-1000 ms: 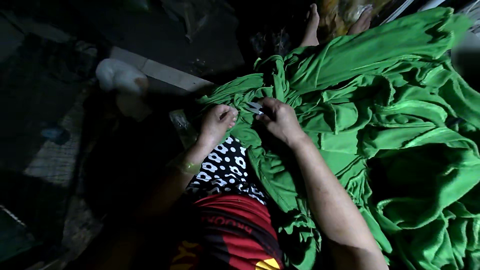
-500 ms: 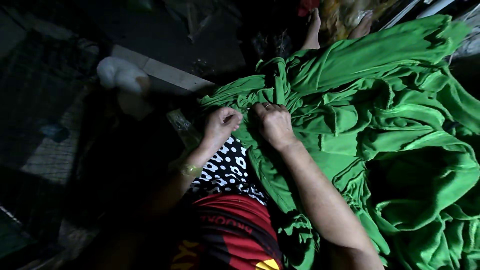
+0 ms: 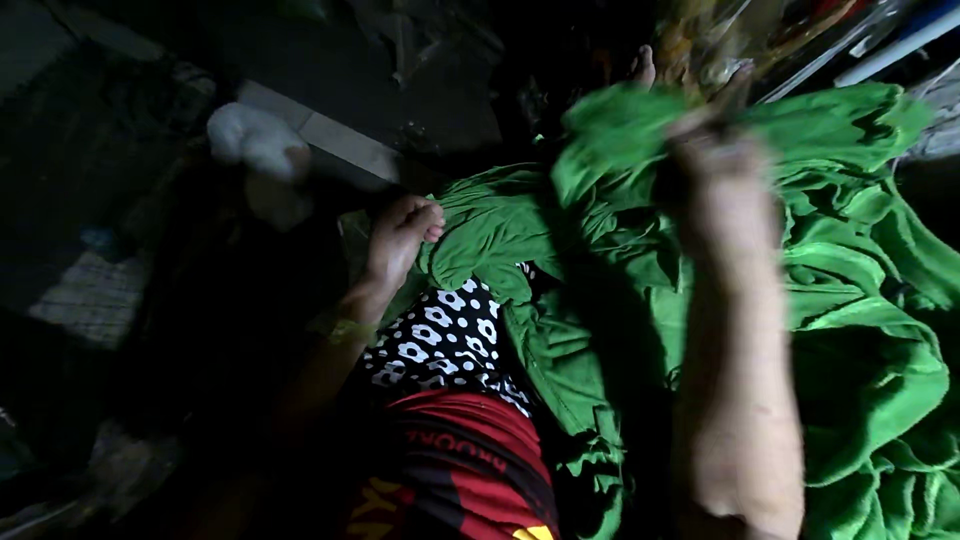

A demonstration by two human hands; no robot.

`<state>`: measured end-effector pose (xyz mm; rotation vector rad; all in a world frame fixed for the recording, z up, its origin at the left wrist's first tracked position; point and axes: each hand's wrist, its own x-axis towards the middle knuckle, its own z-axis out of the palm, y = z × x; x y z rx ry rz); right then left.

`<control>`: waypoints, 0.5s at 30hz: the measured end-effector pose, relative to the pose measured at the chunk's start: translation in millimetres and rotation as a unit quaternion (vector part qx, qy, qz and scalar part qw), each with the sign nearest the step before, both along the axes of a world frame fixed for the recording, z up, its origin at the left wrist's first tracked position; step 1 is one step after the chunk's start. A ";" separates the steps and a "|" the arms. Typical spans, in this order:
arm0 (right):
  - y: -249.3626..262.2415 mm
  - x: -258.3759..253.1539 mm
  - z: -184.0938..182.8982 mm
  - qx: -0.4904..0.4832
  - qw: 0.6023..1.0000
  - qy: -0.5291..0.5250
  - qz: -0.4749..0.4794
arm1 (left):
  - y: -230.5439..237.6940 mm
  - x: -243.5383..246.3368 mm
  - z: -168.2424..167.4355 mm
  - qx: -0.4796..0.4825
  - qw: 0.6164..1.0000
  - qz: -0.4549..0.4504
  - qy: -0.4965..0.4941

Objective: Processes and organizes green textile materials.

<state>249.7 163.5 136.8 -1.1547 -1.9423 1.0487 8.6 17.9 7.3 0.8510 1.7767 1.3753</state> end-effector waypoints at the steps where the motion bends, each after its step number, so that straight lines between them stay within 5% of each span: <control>1: 10.0 22.5 18.0 -0.024 0.992 0.120 -0.041 | -1.8 -2.8 -2.8 0.003 1.000 0.005 -0.002; 3: 35.0 76.1 27.3 -0.054 0.944 0.317 -0.078 | -6.5 -5.8 -9.0 0.004 1.000 0.011 0.002; 5: 60.1 113.9 -0.1 -0.050 0.902 0.401 -0.150 | -9.9 -7.9 -16.9 0.005 1.000 0.018 0.008; 8: 63.5 111.2 -46.0 -0.039 0.897 0.324 -0.297 | -13.3 -14.8 -27.9 0.003 0.999 0.029 0.013; 11: 65.0 98.0 -39.9 -0.024 0.912 0.249 -0.326 | -15.4 -22.6 -29.2 -0.002 0.999 0.048 0.017; 15: 61.4 80.9 -31.6 0.208 0.922 0.102 -0.310 | -17.0 -28.5 -32.4 0.007 0.998 0.068 0.004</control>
